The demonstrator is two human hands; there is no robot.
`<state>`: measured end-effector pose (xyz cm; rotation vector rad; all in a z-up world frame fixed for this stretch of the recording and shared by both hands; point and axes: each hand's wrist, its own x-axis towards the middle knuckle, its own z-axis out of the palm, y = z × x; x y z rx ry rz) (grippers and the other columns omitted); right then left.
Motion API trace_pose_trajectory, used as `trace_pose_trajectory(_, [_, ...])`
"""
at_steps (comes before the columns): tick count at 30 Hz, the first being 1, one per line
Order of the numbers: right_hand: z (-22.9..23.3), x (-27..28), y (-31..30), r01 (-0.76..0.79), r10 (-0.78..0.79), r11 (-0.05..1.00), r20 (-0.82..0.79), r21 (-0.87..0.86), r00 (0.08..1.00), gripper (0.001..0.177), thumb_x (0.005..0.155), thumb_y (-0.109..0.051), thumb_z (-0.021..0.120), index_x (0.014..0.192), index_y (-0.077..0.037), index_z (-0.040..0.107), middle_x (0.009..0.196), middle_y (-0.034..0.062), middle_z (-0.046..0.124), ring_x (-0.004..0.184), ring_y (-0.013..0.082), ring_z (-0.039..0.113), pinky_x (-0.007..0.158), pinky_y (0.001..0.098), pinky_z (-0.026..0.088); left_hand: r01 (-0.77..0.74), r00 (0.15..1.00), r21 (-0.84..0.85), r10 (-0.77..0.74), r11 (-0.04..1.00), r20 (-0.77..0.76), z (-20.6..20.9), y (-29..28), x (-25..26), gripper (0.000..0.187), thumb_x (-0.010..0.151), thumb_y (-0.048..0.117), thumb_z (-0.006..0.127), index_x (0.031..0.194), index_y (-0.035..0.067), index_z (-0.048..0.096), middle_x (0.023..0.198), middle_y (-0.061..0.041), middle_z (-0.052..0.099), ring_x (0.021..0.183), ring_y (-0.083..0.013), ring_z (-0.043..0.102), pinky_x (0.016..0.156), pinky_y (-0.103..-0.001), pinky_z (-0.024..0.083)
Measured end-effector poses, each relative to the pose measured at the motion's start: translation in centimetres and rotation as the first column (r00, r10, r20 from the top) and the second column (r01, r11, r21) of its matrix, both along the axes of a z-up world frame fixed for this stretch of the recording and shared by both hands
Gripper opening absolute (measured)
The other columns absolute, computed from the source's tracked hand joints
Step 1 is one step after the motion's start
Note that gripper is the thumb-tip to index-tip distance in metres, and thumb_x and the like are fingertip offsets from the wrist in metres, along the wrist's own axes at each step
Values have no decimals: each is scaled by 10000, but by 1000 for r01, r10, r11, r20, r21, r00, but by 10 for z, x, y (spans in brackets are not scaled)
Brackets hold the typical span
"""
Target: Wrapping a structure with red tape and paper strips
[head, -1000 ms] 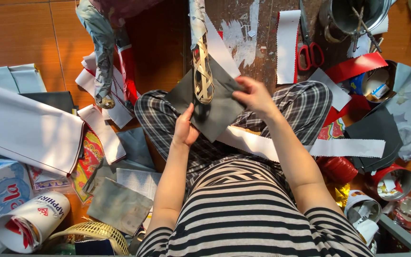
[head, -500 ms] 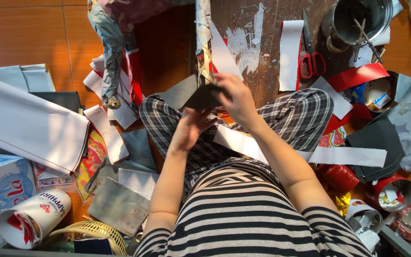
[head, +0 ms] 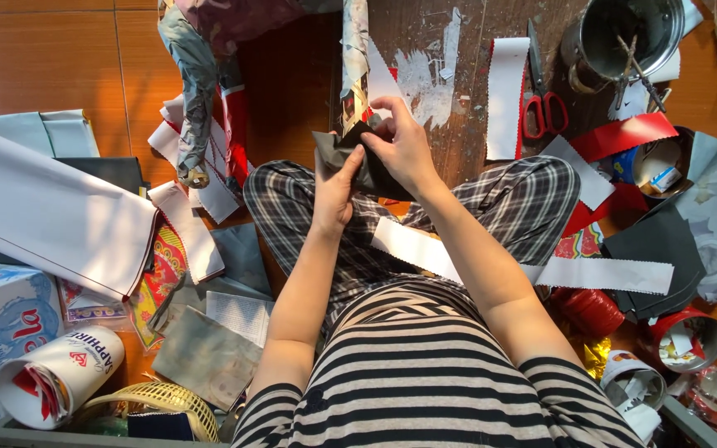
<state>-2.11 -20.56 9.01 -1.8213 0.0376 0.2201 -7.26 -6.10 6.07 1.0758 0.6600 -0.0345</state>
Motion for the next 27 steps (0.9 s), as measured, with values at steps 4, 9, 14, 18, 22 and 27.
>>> trace_pose_trajectory(4, [-8, 9, -2, -40, 43, 998, -55, 56, 998, 534, 963, -158, 822, 1417, -260, 560, 788, -10, 721, 731, 141, 666, 741, 301, 535, -24, 997, -72, 19, 997, -73, 13, -4, 5, 856, 862, 113, 984, 1588, 128, 531, 1222, -144, 694, 1085, -254, 701, 902, -459, 680])
trace_pose_trajectory(9, [-23, 18, -4, -130, 136, 985, -45, 110, 990, 550, 949, -143, 786, 1431, -244, 541, 782, -14, 669, 744, 148, 645, 740, 306, 530, -84, 995, -7, 83, 996, -57, -8, -8, 6, 897, 890, 196, 975, 1637, 169, 478, 1426, -218, 609, 1240, -322, 648, 1033, -505, 630])
trace_pose_trajectory(14, [-32, 21, -5, -182, 187, 975, -29, 128, 982, 563, 947, -181, 780, 1451, -262, 542, 763, -19, 668, 733, 135, 653, 729, 300, 529, 8, 1000, 310, -14, 951, 17, -10, -7, 14, 1081, 912, 337, 992, 1731, 234, 295, 1660, -338, 380, 1526, -423, 452, 1274, -543, 411])
trace_pose_trajectory(18, [-34, 28, -10, -239, 252, 957, -68, 162, 965, 584, 1005, -202, 771, 1522, -243, 501, 787, -1, 702, 739, 135, 663, 724, 288, 527, 167, 986, 174, -158, 970, -60, -34, 9, 32, 1023, 898, 392, 1001, 1689, 155, 397, 1578, -356, 468, 1359, -409, 588, 1107, -490, 575])
trace_pose_trajectory(22, [-6, 37, -16, -291, 316, 932, -91, 215, 944, 636, 1016, -174, 770, 1568, -239, 464, 782, -9, 727, 727, 127, 666, 741, 254, 514, 266, 963, 18, -264, 964, -57, -63, 27, 42, 1078, 887, 386, 1028, 1719, 221, 362, 1590, -434, 435, 1323, -462, 617, 1066, -576, 608])
trace_pose_trajectory(27, [-27, 44, -18, -263, 286, 904, -21, 338, 958, 535, 1059, -13, 682, 1535, -230, 568, 1352, 65, 758, 889, 135, 748, 821, 300, 623, 369, 928, -80, -372, 926, -22, -65, 29, 55, 1221, 814, 259, 1087, 1738, 211, 290, 1530, -301, 588, 1219, -369, 692, 989, -514, 664])
